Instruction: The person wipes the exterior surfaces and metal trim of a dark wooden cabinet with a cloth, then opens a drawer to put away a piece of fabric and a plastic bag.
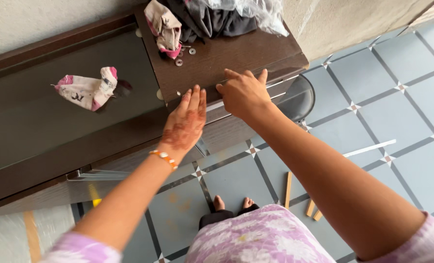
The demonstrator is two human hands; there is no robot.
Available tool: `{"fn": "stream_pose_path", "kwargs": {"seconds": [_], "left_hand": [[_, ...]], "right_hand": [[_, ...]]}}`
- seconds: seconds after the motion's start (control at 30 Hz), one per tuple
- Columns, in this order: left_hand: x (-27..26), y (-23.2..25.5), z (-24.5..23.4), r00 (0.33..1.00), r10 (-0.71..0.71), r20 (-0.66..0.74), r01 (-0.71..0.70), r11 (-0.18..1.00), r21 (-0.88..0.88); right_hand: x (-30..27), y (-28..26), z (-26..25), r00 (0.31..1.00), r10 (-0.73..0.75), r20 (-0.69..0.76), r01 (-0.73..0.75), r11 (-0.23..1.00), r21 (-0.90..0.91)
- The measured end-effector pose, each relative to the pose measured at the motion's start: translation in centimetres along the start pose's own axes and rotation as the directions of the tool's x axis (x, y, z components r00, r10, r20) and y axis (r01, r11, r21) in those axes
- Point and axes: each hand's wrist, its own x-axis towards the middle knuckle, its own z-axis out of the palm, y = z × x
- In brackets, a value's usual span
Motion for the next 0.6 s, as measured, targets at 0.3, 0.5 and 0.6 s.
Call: {"fn": "stream_pose_path", "kwargs": {"seconds": [0.3, 0.5, 0.6], "left_hand": [[4.8, 4.9, -0.4, 0.815, -0.565, -0.125, 0.554, 0.824, -0.116], [4.0, 2.1, 0.1, 0.937, -0.331, -0.114, 0.329, 0.944, -0.033], [4.4, 2.8, 0.1, 0.939, -0.340, -0.056, 0.342, 0.939, 0.038]], "right_hand": [[-0.5, 0.6, 7.8, 0.686, -0.307, -0.660, 0.047, 0.923, -0.381], [3.8, 0.8, 9.2, 0.823, -0.468, -0.321, -0.005, 0.559, -0.829], [4.8, 1.5, 9.6, 0.818, -0.460, -0.346, 0.010, 0.613, -0.790]]}}
